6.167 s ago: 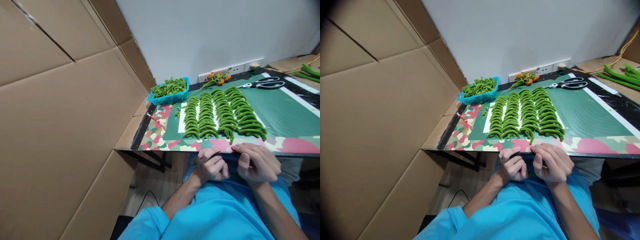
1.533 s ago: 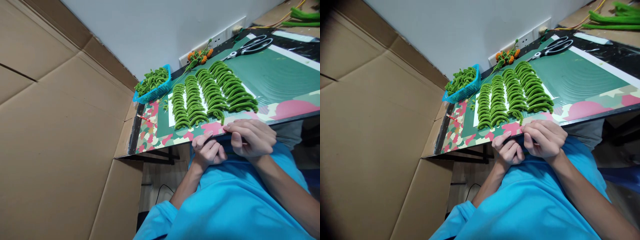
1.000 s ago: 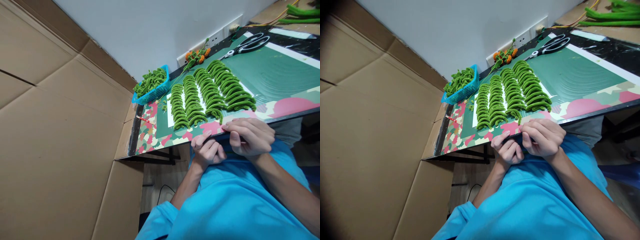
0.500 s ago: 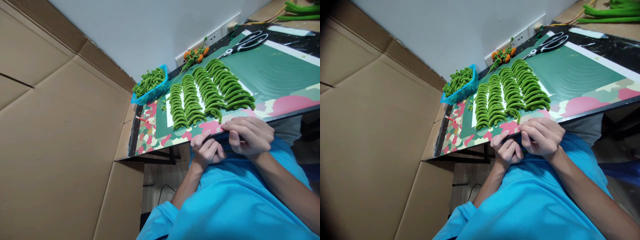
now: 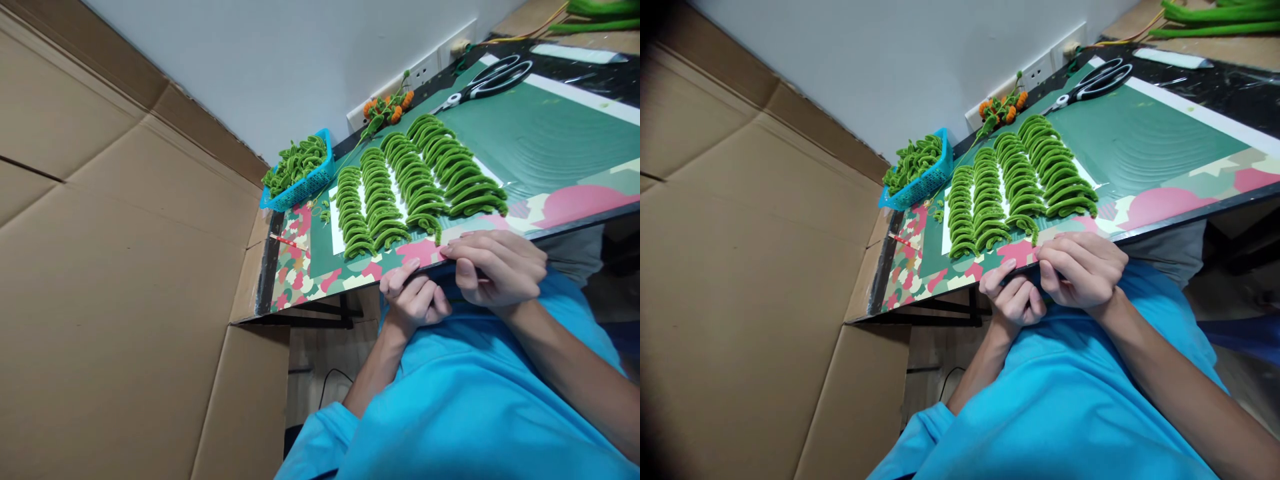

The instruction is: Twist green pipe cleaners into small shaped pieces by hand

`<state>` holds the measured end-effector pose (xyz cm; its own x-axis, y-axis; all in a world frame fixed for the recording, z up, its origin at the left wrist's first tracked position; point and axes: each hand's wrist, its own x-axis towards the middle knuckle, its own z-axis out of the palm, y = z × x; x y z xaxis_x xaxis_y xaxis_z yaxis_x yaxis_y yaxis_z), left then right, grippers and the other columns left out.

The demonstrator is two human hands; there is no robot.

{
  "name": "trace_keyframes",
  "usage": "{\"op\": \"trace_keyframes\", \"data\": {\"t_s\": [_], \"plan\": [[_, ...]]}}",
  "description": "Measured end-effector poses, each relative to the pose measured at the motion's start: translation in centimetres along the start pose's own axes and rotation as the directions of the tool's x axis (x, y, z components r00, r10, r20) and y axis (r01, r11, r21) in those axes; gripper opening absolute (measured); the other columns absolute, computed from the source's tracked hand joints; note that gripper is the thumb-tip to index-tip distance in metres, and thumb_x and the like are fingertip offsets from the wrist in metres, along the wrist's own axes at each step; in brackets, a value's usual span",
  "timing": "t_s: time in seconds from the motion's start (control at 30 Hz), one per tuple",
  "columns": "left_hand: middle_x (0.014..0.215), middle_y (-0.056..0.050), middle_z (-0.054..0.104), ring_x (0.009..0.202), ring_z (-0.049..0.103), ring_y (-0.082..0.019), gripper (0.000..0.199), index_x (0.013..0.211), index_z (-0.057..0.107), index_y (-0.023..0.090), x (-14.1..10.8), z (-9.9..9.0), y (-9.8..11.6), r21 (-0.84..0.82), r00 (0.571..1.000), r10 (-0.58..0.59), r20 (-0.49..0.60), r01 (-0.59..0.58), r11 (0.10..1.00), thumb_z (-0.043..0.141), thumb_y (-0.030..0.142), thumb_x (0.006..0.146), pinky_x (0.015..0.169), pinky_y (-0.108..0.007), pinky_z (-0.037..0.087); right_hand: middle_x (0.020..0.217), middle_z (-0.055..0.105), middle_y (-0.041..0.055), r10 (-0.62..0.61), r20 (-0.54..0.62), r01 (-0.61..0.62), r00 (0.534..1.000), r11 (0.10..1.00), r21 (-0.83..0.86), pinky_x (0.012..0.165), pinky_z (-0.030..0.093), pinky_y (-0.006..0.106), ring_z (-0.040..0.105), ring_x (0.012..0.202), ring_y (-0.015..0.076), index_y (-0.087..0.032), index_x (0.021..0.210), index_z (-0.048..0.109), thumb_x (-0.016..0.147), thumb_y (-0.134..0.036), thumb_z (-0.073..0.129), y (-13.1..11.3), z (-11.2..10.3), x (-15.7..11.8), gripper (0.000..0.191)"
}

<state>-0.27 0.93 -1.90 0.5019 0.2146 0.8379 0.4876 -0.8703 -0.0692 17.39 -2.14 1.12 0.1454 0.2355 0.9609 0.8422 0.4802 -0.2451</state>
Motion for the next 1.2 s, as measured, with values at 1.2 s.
{"op": "trace_keyframes", "data": {"t_s": [1.2], "plan": [[0.064,-0.001,0.071,0.110,0.071,-0.027,0.016,0.067,0.064,0.027,0.1,0.2,-0.1,-0.023,0.999,-0.018,-0.031,0.018,1.000,0.068,0.028,0.082,0.100,-0.043,0.042,0.075,0.077,-0.0005,0.022,0.005,-0.022,1.000,0.999,-0.024,0.072,0.061,0.032,0.076,0.074,0.0181,-0.027,0.093,0.073,0.096,-0.025,0.060,0.2,0.2,-0.4,0.013]]}}
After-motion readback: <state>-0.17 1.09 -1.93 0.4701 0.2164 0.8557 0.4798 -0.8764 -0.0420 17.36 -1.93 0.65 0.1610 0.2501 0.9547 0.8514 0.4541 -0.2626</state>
